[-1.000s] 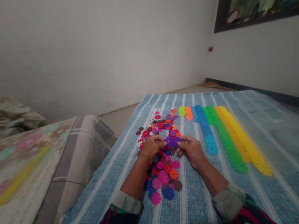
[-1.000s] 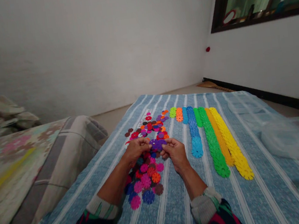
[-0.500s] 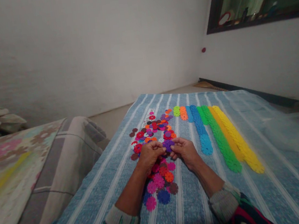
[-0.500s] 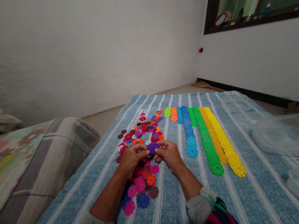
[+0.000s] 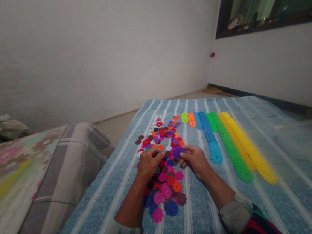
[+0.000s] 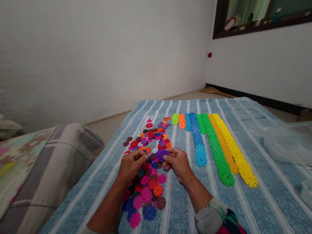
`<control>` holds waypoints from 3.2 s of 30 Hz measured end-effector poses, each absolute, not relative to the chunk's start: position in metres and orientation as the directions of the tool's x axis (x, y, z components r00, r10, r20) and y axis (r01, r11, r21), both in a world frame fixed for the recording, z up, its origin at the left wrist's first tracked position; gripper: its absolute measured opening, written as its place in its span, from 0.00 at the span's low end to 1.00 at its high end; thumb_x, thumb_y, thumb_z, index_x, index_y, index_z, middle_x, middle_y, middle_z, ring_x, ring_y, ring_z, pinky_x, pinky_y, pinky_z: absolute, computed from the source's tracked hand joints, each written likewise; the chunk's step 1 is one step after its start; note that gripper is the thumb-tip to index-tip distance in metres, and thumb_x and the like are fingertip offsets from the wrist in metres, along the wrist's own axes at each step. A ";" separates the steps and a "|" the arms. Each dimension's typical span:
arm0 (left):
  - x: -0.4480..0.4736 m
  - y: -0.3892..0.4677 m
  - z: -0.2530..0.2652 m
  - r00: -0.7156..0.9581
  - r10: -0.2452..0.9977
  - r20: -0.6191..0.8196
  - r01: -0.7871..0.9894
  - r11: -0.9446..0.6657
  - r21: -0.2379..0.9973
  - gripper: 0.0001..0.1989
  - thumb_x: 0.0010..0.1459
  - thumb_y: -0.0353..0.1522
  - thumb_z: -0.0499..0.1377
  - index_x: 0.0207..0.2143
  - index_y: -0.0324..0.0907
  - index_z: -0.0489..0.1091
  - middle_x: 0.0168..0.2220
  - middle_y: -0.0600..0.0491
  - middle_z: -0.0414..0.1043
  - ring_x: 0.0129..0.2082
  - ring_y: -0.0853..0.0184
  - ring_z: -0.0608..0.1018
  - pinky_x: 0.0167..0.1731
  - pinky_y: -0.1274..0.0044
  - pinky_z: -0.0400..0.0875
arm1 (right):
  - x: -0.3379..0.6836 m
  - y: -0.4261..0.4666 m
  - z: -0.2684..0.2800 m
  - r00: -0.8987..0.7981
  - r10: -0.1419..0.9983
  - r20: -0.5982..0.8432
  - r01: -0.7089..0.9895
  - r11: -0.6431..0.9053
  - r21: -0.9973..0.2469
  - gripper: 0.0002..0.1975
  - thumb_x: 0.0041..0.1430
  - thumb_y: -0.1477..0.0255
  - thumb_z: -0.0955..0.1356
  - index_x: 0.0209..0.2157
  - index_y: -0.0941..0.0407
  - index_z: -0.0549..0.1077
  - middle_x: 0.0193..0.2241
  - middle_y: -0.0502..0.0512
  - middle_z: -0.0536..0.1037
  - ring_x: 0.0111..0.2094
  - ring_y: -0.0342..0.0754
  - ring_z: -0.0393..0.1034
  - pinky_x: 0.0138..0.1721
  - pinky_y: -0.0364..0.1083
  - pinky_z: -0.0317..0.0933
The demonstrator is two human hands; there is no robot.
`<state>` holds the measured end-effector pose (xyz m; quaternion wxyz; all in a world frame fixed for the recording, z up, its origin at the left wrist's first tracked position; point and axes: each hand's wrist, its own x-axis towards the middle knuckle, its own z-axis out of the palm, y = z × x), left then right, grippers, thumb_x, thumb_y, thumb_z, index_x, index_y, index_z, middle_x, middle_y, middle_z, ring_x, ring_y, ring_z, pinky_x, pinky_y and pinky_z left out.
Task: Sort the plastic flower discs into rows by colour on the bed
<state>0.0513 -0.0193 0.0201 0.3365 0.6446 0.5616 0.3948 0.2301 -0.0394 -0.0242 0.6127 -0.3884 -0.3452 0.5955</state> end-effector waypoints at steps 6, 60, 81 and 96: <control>0.013 -0.003 0.014 0.026 0.986 0.162 0.541 -0.150 0.828 0.09 0.46 0.38 0.59 0.24 0.41 0.72 0.20 0.57 0.71 0.22 0.70 0.70 0.24 0.79 0.62 | 0.231 -0.042 -0.019 0.069 0.995 -0.071 -0.468 -0.030 -0.883 0.18 0.37 0.68 0.77 0.32 0.59 0.74 0.14 0.50 0.75 0.14 0.42 0.66 0.15 0.38 0.60; 0.026 -0.005 0.025 0.096 0.992 0.081 0.989 -0.104 0.101 0.14 0.59 0.40 0.54 0.40 0.43 0.76 0.42 0.46 0.71 0.48 0.58 0.72 0.44 0.72 0.67 | 0.231 -0.042 -0.020 0.030 0.998 -0.046 -0.393 -0.031 -0.919 0.18 0.38 0.66 0.75 0.32 0.60 0.74 0.14 0.50 0.76 0.14 0.41 0.66 0.16 0.38 0.60; 0.022 -0.008 0.028 0.128 0.992 0.006 0.976 -0.127 0.179 0.11 0.60 0.35 0.53 0.39 0.44 0.74 0.43 0.48 0.73 0.48 0.60 0.73 0.44 0.74 0.65 | 0.313 0.113 0.046 0.229 0.945 0.234 0.709 0.003 -0.706 0.12 0.48 0.79 0.68 0.37 0.60 0.79 0.25 0.54 0.80 0.24 0.44 0.74 0.27 0.40 0.66; 0.016 -0.006 0.022 0.157 0.987 -0.022 0.962 -0.148 0.229 0.11 0.60 0.34 0.54 0.41 0.44 0.73 0.44 0.49 0.72 0.48 0.61 0.72 0.45 0.74 0.65 | 0.305 0.164 0.032 0.061 0.984 0.170 0.932 0.005 -0.363 0.11 0.47 0.77 0.72 0.35 0.57 0.83 0.34 0.57 0.83 0.39 0.50 0.75 0.39 0.40 0.64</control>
